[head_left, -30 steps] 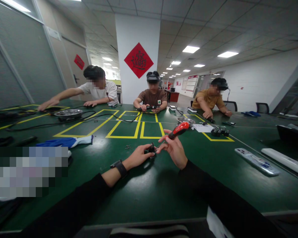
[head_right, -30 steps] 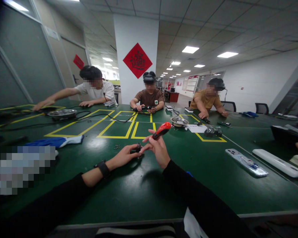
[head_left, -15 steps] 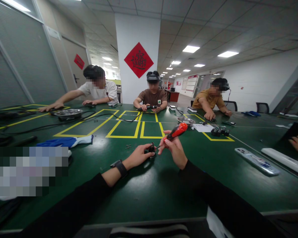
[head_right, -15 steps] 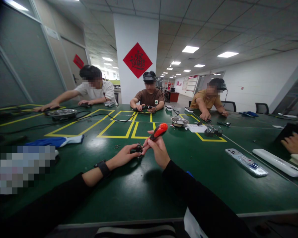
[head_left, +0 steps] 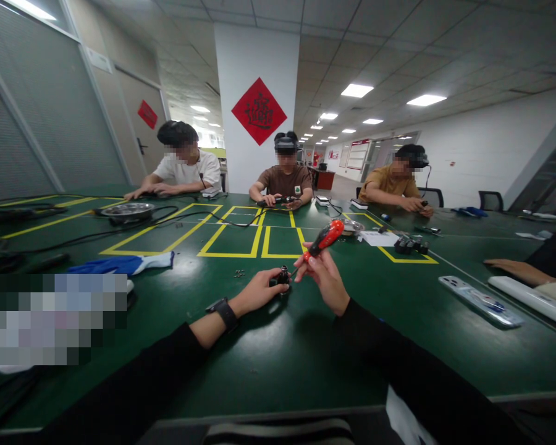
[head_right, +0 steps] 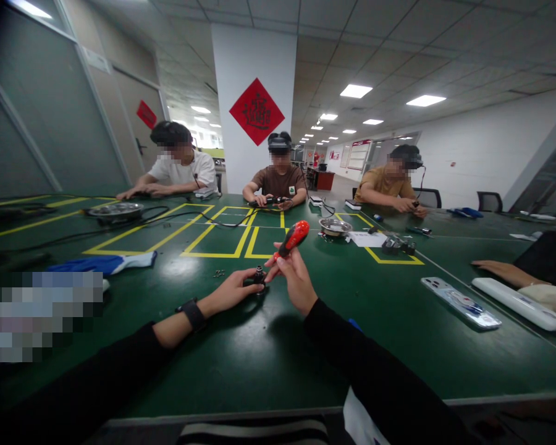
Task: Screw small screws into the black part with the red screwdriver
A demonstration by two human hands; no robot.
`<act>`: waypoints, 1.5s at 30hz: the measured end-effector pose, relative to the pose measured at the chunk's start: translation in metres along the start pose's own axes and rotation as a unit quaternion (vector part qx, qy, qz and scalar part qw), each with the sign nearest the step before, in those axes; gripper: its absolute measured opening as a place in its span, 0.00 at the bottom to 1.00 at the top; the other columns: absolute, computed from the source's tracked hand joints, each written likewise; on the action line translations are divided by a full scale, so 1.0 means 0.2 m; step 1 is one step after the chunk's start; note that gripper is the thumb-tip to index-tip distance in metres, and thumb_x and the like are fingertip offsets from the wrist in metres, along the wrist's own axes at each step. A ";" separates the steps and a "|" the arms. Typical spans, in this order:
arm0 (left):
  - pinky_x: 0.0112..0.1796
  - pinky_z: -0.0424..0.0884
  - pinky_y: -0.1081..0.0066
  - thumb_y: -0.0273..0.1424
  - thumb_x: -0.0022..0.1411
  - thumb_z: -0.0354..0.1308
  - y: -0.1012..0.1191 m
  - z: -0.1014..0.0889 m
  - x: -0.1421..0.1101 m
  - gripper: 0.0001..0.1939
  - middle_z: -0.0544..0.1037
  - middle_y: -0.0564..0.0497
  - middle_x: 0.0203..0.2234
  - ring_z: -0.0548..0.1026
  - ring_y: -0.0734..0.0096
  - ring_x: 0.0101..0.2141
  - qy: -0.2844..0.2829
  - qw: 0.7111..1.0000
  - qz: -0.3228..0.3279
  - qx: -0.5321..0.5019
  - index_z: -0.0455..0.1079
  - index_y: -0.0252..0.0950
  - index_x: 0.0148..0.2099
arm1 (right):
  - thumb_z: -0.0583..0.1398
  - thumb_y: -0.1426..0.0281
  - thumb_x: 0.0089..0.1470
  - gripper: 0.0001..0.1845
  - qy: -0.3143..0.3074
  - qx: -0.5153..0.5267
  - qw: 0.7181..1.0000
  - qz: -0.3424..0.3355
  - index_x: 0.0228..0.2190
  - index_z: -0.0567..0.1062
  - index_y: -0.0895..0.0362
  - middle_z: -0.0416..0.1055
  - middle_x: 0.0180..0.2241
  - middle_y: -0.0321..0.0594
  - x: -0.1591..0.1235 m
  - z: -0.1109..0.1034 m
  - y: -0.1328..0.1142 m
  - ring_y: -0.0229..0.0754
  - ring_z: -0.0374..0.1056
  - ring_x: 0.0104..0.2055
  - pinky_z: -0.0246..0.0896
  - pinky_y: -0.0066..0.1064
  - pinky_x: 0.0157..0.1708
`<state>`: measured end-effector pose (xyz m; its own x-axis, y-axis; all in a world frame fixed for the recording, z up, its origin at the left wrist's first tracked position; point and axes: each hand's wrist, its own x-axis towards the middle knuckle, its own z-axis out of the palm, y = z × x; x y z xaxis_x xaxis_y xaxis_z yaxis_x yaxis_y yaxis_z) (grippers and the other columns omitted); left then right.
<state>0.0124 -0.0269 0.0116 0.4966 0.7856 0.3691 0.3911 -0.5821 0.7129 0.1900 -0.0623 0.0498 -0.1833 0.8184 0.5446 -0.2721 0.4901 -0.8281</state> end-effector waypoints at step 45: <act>0.44 0.65 0.69 0.33 0.55 0.58 -0.01 0.00 0.00 0.15 0.76 0.49 0.39 0.72 0.65 0.40 -0.021 0.999 0.013 -0.030 0.70 0.34 0.45 | 0.57 0.64 0.54 0.11 0.056 -0.038 0.997 -0.025 0.39 0.65 0.55 0.69 0.27 0.33 -0.01 0.02 0.02 0.33 0.66 0.21 0.64 0.28 0.24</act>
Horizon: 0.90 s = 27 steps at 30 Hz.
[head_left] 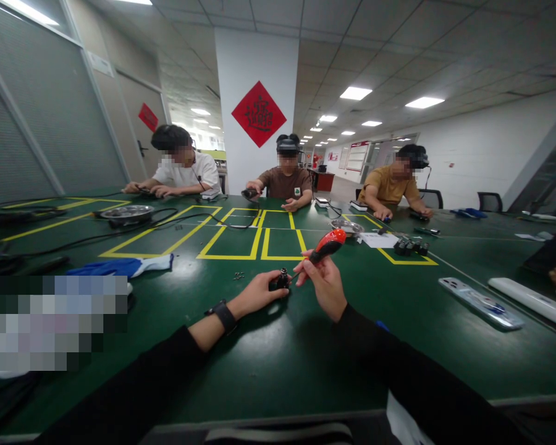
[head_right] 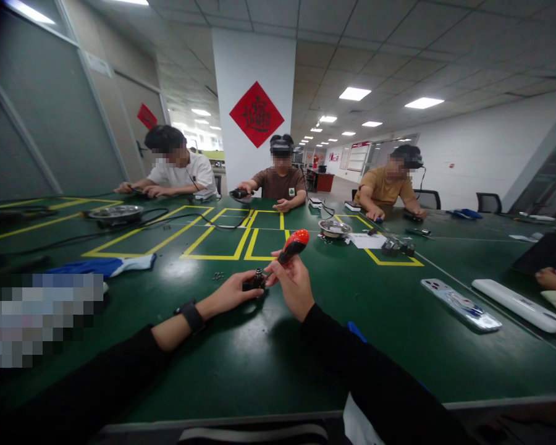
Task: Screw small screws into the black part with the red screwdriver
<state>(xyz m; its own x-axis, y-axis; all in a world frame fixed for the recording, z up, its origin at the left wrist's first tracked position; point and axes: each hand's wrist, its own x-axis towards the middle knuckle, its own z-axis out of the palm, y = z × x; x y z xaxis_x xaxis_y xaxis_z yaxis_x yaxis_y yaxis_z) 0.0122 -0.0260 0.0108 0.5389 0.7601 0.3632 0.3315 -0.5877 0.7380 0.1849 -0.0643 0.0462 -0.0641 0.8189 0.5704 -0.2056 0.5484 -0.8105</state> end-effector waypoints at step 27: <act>0.47 0.63 0.65 0.33 0.57 0.56 0.01 -0.01 0.00 0.15 0.74 0.48 0.41 0.70 0.64 0.43 0.007 1.000 -0.010 -0.001 0.70 0.36 0.47 | 0.48 0.54 0.55 0.20 0.158 -0.101 0.978 0.089 0.25 0.64 0.57 0.62 0.12 0.30 0.07 -0.11 0.07 0.31 0.52 0.12 0.47 0.23 0.14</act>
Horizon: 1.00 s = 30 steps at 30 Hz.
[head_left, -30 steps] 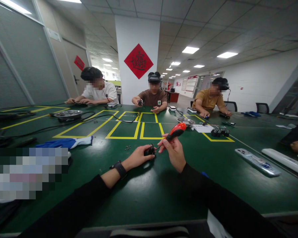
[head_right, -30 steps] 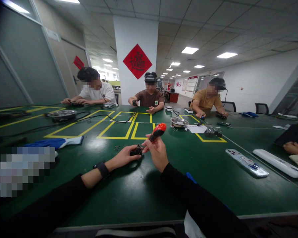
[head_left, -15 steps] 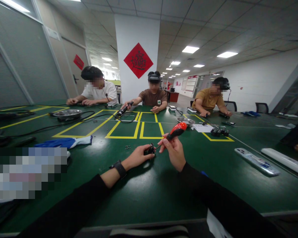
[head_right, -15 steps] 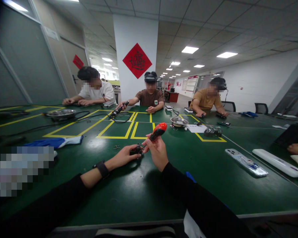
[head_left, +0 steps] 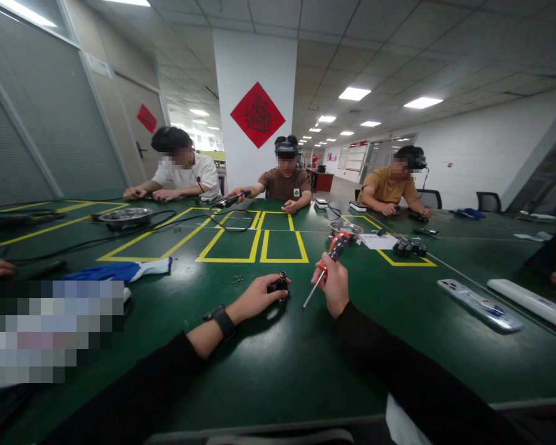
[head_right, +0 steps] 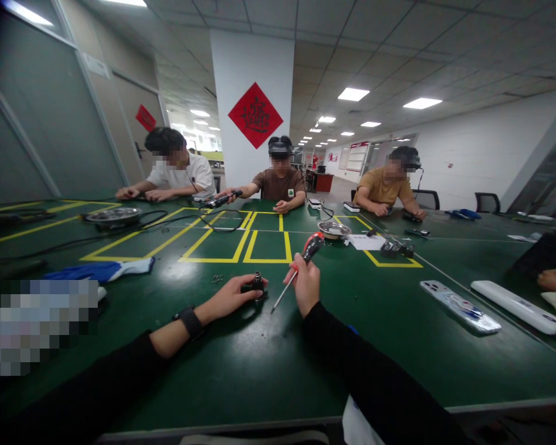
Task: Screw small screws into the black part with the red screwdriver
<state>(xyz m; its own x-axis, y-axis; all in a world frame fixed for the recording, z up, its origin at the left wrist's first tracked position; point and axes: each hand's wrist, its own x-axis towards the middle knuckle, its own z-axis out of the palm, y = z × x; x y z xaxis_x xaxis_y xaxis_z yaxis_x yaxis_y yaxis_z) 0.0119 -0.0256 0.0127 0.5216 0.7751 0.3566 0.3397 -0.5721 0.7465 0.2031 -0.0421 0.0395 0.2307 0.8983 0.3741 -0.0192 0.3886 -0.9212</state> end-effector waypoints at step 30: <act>0.38 0.64 0.68 0.32 0.54 0.57 0.01 0.00 0.00 0.12 0.70 0.51 0.33 0.68 0.69 0.35 0.052 0.998 -0.002 0.044 0.67 0.33 0.41 | 0.53 0.60 0.53 0.18 -0.431 -0.305 0.841 0.120 0.20 0.73 0.55 0.70 0.18 0.37 -0.16 -0.06 -0.65 0.37 0.66 0.19 0.60 0.27 0.20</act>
<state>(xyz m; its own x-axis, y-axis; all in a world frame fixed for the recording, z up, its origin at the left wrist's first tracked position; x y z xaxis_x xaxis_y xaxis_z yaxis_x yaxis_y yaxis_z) 0.0119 -0.0272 0.0137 0.4375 0.7981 0.4142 0.4109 -0.5872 0.6974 0.2105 -0.1246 0.1448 -0.5053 0.8525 -0.1342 0.5978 0.2336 -0.7668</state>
